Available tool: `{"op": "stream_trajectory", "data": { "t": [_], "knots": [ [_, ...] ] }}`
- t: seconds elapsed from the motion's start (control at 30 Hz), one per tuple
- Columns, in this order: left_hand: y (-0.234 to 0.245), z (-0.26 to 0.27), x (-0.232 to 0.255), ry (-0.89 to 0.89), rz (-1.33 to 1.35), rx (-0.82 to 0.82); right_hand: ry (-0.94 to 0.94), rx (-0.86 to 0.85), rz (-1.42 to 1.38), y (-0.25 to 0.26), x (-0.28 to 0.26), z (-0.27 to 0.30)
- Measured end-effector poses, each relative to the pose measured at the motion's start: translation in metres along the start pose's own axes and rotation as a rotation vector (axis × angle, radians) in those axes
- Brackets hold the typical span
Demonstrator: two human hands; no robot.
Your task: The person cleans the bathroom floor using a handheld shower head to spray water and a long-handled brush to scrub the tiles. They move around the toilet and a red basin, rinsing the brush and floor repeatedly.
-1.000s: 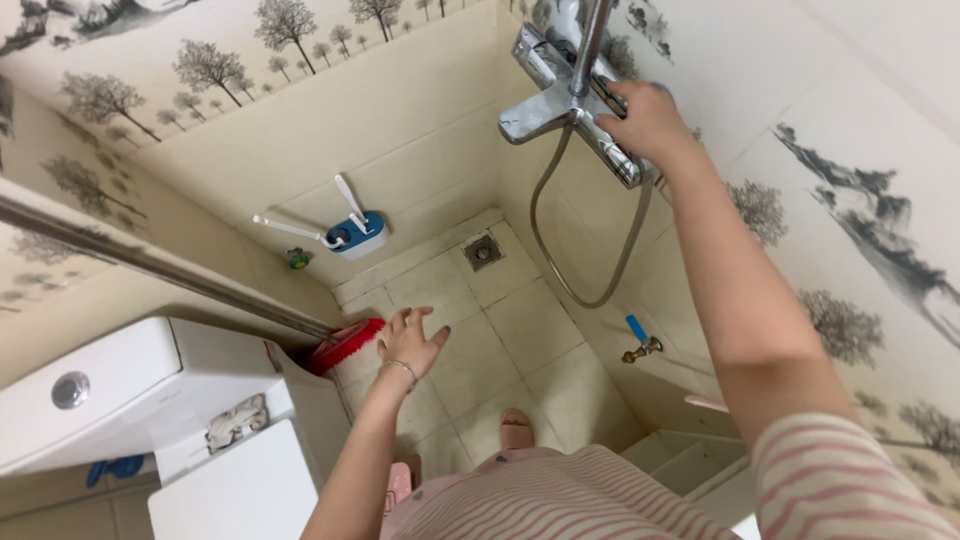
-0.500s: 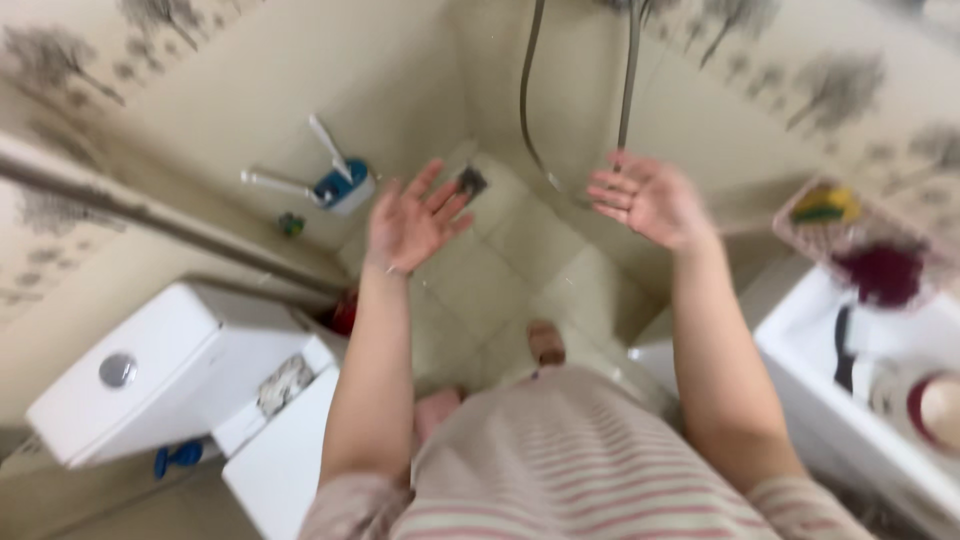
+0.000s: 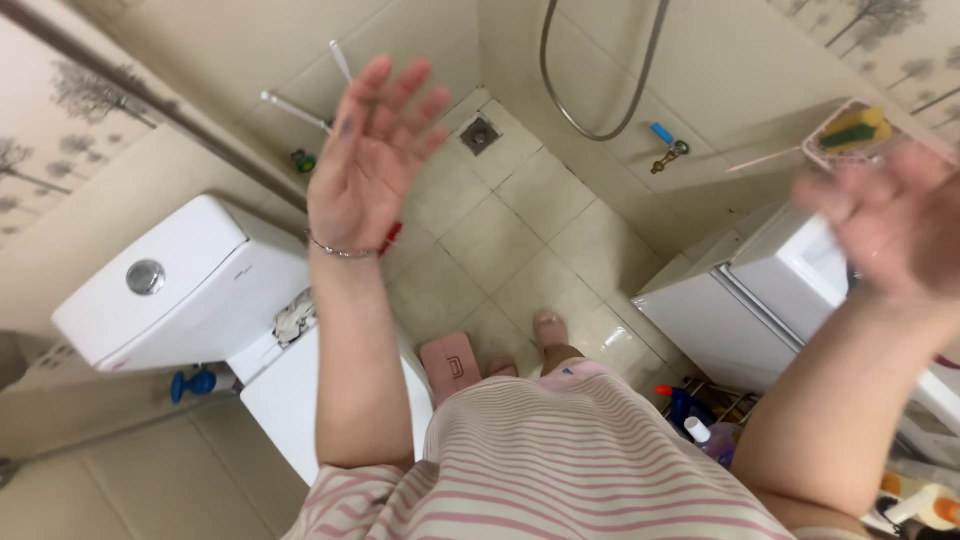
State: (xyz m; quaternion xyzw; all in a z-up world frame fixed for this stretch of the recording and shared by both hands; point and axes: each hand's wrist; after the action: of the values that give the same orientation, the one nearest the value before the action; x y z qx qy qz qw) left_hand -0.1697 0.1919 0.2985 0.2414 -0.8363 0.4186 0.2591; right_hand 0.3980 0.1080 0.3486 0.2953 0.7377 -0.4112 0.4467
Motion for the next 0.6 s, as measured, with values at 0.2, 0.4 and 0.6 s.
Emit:
{"op": "stream_trajectory", "data": {
  "t": [0.2, 0.4, 0.6],
  "knots": [
    [0.028, 0.106, -0.126, 1.012, -1.273, 0.035, -0.676, 0.541, -0.275, 0.034, 0.233, 0.004],
    [0.024, 0.115, -0.107, 0.737, -1.091, 0.331, -0.988, 0.737, 0.581, 0.031, 0.173, -0.007],
    [-0.006, 0.042, -0.040, 0.206, -0.614, 0.345, -0.156, 0.274, -0.327, 0.049, 0.042, -0.001]
  ]
}}
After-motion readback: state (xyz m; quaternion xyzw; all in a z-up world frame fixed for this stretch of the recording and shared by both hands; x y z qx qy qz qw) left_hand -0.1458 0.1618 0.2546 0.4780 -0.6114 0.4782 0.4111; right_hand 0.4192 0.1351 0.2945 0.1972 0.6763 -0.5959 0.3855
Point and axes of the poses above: each hand's wrist, its own z-axis away from the middle knuckle, its own y-axis out of the back of the hand, x = y × z, and after that the axes turned 13 degrees about -y, right-handed
